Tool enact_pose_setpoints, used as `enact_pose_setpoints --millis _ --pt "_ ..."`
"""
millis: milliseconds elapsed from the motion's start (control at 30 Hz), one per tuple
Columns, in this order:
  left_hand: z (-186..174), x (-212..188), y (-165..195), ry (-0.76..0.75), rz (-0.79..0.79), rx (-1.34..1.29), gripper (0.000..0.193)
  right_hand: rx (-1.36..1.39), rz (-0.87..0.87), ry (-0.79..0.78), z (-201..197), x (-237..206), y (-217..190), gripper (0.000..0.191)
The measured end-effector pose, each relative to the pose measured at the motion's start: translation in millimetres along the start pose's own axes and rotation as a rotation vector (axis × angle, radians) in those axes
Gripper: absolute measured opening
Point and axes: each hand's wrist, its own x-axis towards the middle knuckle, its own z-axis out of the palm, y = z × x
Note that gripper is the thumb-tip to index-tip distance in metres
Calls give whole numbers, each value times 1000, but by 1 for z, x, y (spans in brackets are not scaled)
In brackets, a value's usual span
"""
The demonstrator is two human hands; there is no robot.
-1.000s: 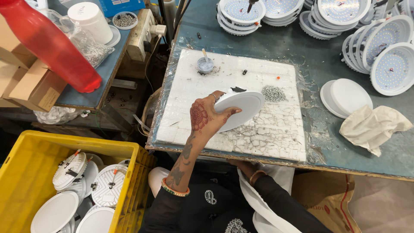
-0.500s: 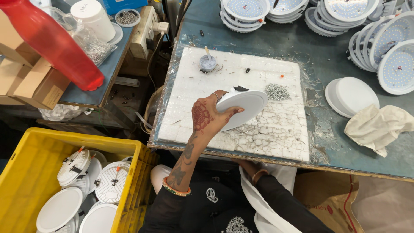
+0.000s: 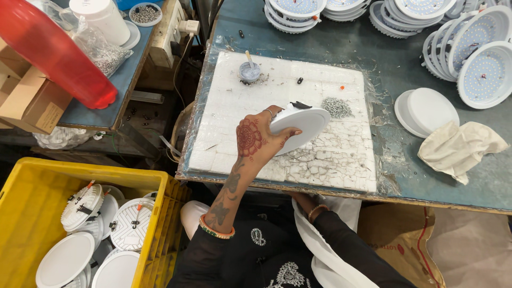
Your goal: The person assembles LED light fixtures by placing covers onto the base, using a powered screwdriver to secure components, and placing the assembled units into a bin.
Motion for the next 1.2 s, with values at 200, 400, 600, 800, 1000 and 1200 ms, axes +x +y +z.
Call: enact_pose_setpoints --millis 200,400,600,800,1000,1200 --pt "0 1 5 -43 0 72 64 4 -11 -3 -4 0 -4 71" --pt "-1 0 3 -24 4 50 68 14 -36 -14 -11 0 -9 72" --pt "0 4 -2 21 8 -25 73 142 -150 -101 0 0 -19 74" --pt "0 5 3 -51 -59 0 68 -266 -321 365 -2 3 -4 59" --pt "-14 -21 1 136 84 -36 59 213 -886 -73 -63 -79 -48 41" --pt "-24 -45 -14 144 158 -275 45 193 -579 1275 -169 -129 -54 43"
